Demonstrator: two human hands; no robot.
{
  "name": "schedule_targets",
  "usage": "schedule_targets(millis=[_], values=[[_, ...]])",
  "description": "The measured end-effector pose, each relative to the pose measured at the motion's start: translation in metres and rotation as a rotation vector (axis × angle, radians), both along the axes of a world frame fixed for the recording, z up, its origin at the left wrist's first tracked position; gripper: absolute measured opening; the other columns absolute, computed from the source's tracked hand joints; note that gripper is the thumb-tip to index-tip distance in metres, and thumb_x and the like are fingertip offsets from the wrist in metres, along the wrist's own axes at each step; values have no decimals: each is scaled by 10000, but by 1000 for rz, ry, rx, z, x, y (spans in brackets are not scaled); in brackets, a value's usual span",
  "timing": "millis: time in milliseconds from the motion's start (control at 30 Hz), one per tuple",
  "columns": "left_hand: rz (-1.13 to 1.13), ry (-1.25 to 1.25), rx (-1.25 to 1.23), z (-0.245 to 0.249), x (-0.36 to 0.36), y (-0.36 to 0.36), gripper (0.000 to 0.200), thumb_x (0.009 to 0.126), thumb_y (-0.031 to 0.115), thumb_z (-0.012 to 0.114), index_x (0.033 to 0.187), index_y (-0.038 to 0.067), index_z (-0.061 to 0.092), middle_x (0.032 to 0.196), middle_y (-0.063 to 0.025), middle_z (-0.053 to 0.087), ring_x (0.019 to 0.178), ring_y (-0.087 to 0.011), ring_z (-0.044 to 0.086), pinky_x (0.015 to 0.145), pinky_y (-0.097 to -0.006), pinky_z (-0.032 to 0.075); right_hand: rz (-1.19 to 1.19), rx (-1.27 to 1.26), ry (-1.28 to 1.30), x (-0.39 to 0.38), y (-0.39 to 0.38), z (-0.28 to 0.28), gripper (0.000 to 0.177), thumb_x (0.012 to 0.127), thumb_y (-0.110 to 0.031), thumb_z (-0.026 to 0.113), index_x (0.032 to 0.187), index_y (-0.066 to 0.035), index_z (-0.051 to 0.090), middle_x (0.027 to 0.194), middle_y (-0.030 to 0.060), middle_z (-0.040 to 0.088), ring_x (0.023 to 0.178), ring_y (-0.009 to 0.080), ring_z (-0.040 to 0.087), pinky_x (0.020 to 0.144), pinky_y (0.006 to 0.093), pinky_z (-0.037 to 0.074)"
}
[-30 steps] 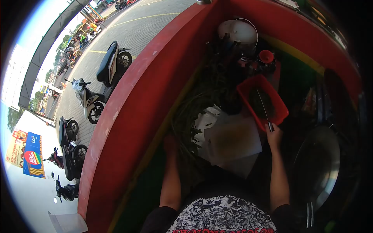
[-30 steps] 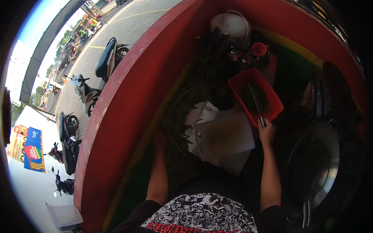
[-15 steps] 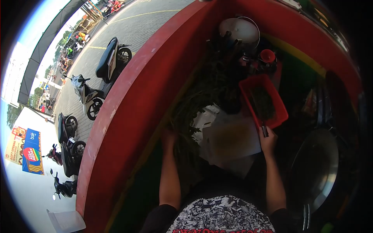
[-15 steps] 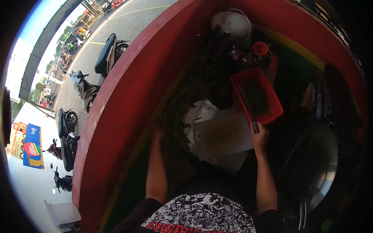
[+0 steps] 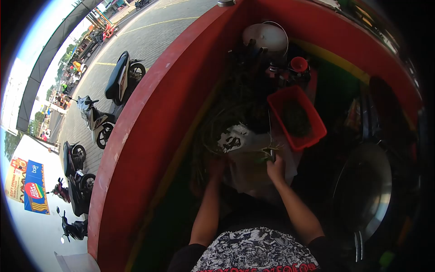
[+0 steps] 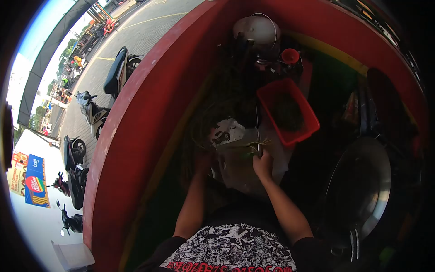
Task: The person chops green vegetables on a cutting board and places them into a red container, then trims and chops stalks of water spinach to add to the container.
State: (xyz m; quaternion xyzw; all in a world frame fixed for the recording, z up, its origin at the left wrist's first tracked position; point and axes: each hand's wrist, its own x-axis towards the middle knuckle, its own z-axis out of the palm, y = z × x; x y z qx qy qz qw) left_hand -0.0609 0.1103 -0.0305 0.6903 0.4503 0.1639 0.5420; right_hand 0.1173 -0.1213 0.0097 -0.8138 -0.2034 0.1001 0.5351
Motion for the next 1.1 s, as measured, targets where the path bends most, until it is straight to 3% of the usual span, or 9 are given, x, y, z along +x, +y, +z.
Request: schedule_targets(millis=[33, 167, 233, 367, 467, 533, 733, 967, 1100], values=[[-210, 157, 328, -27, -1, -1, 443, 932, 331, 785, 1159, -44, 718, 900, -164, 770, 815, -239, 755, 756, -427, 573, -87, -124, 16, -4, -4, -5, 204, 998, -161, 658, 971, 41, 649, 721, 139, 622, 689, 220, 630, 676, 408, 491], [-22, 324, 63, 40, 7, -47, 498, 922, 395, 780, 1143, -47, 722, 862, -219, 765, 854, -325, 773, 788, -461, 578, -109, -139, 99, -21, -39, 28, 303, 1042, -221, 660, 896, 36, 595, 678, 129, 552, 631, 204, 529, 624, 410, 443], [-24, 325, 177, 35, -4, -50, 502, 925, 425, 771, 1161, -17, 731, 978, -245, 766, 930, -402, 759, 827, -491, 578, -128, -180, 41, -27, -60, 32, 411, 1069, -332, 663, 901, 35, 586, 679, 164, 593, 603, 268, 573, 608, 432, 442], [-163, 452, 345, 54, -14, -55, 518, 918, 331, 775, 1284, -26, 694, 999, -234, 775, 975, -408, 747, 915, -511, 577, -213, -92, 21, -37, -94, 33, 424, 1073, -346, 669, 879, 18, 574, 659, 143, 588, 572, 249, 555, 582, 423, 437], [-156, 250, 376, 80, -3, -64, 409, 953, 240, 728, 1289, 7, 700, 1073, -202, 758, 1032, -391, 728, 941, -497, 573, -178, -85, -8, -39, -106, 31, 386, 1030, -308, 739, 871, 4, 577, 664, 131, 603, 562, 265, 577, 574, 434, 447], [-558, 166, 603, 85, 11, -67, 322, 903, 111, 687, 1206, 4, 706, 1101, -200, 693, 1089, -403, 669, 917, -500, 564, -88, -118, -2, -40, -101, 43, 361, 967, -259, 813, 873, -3, 578, 678, 130, 625, 588, 284, 630, 595, 433, 481], [-859, 98, 879, 23, 46, -74, 233, 910, 146, 627, 1085, 42, 742, 1070, -181, 679, 1078, -388, 668, 920, -492, 568, 222, -179, -154, -19, -58, 22, 351, 895, -234, 861, 980, -8, 606, 804, 163, 695, 742, 360, 710, 667, 442, 525], [-719, 203, 547, 45, 38, -68, 264, 926, 132, 600, 1120, 77, 770, 1161, -175, 733, 1063, -380, 729, 938, -485, 576, 189, -214, -207, -14, -38, 3, 374, 886, -230, 845, 1142, -22, 669, 893, 194, 724, 855, 420, 727, 719, 473, 536], [-530, -7, 309, 52, 33, -58, 279, 964, 117, 637, 1205, 62, 765, 1224, -170, 750, 1086, -358, 750, 967, -431, 587, 253, -154, -82, 4, -42, 6, 376, 882, -212, 833, 1177, -30, 685, 899, 206, 717, 871, 428, 722, 748, 487, 543]])
